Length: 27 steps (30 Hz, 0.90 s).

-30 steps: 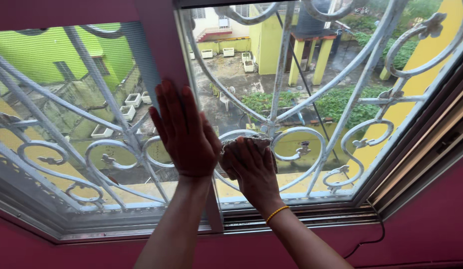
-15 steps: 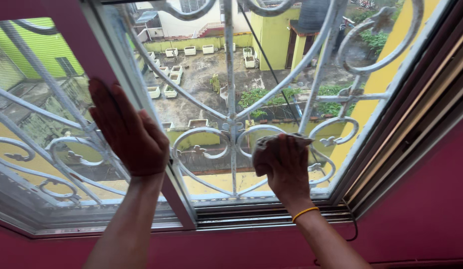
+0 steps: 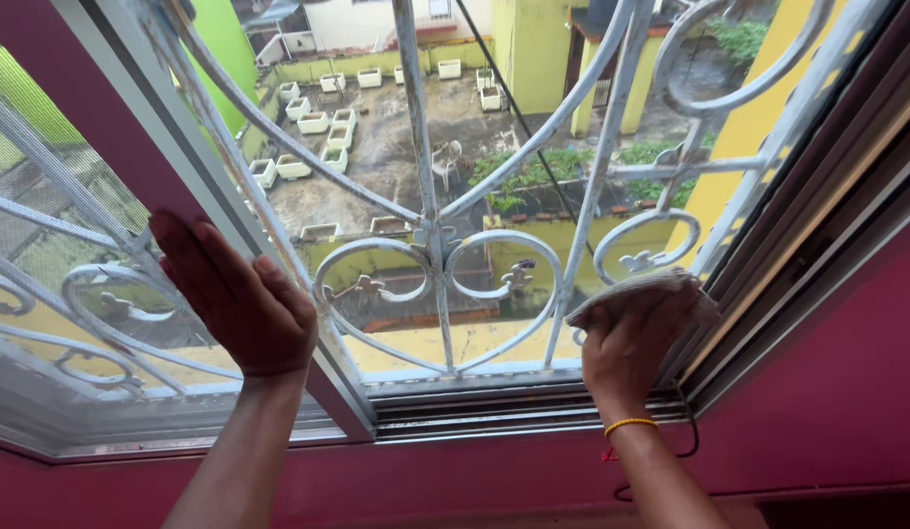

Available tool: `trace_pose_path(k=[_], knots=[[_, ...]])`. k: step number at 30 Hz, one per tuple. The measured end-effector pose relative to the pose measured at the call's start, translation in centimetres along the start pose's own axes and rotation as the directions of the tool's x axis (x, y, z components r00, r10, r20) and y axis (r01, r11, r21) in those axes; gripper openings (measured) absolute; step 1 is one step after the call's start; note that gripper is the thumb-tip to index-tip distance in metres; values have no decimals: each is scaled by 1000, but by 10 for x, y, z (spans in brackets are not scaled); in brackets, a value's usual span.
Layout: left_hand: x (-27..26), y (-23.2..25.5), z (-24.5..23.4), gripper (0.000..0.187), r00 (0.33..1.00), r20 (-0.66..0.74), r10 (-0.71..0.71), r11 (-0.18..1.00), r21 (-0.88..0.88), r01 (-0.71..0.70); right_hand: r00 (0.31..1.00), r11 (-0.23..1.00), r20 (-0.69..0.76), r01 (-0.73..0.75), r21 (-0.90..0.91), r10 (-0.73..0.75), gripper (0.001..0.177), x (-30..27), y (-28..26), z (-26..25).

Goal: The person sprays a cleaning solution onto a window pane and wipes it with a cloth. They repeatedly spray and wipe different sections of the window, including the frame and the metal grille, to clean the surface.

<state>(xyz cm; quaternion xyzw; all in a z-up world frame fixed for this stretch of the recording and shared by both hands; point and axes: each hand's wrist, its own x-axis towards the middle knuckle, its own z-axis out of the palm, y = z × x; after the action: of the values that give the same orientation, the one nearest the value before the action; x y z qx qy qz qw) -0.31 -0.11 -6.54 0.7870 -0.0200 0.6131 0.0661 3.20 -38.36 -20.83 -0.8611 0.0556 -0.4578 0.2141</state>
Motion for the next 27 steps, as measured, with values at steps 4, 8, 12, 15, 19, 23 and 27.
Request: trace_pose_path(k=[4, 8, 12, 15, 19, 23, 27], knots=[[1, 1, 1, 55, 1000, -7, -17, 1000, 13, 17, 989, 988, 9, -149, 29, 149, 87, -14, 10, 22], [0, 1, 1, 54, 1000, -12, -8, 1000, 2, 8, 905, 899, 98, -423, 111, 413, 83, -27, 18, 53], [1, 1, 2, 54, 1000, -26, -6, 1000, 9, 6, 841, 818, 108, -541, 197, 530, 85, -36, 22, 71], [0, 1, 2, 54, 999, -33, 8, 1000, -14, -9, 757, 714, 103, -646, 270, 645, 86, -43, 24, 89], [-1, 1, 3, 54, 1000, -27, 3, 999, -34, -4, 746, 731, -101, -602, 323, 658, 84, -57, 30, 124], [-1, 2, 2, 53, 999, -39, 6, 998, -66, -9, 650, 642, -106, -689, 335, 753, 77, -81, 28, 158], [0, 3, 1, 53, 999, -49, 16, 996, -91, -20, 579, 575, -75, -768, 282, 812, 62, -113, 4, 193]])
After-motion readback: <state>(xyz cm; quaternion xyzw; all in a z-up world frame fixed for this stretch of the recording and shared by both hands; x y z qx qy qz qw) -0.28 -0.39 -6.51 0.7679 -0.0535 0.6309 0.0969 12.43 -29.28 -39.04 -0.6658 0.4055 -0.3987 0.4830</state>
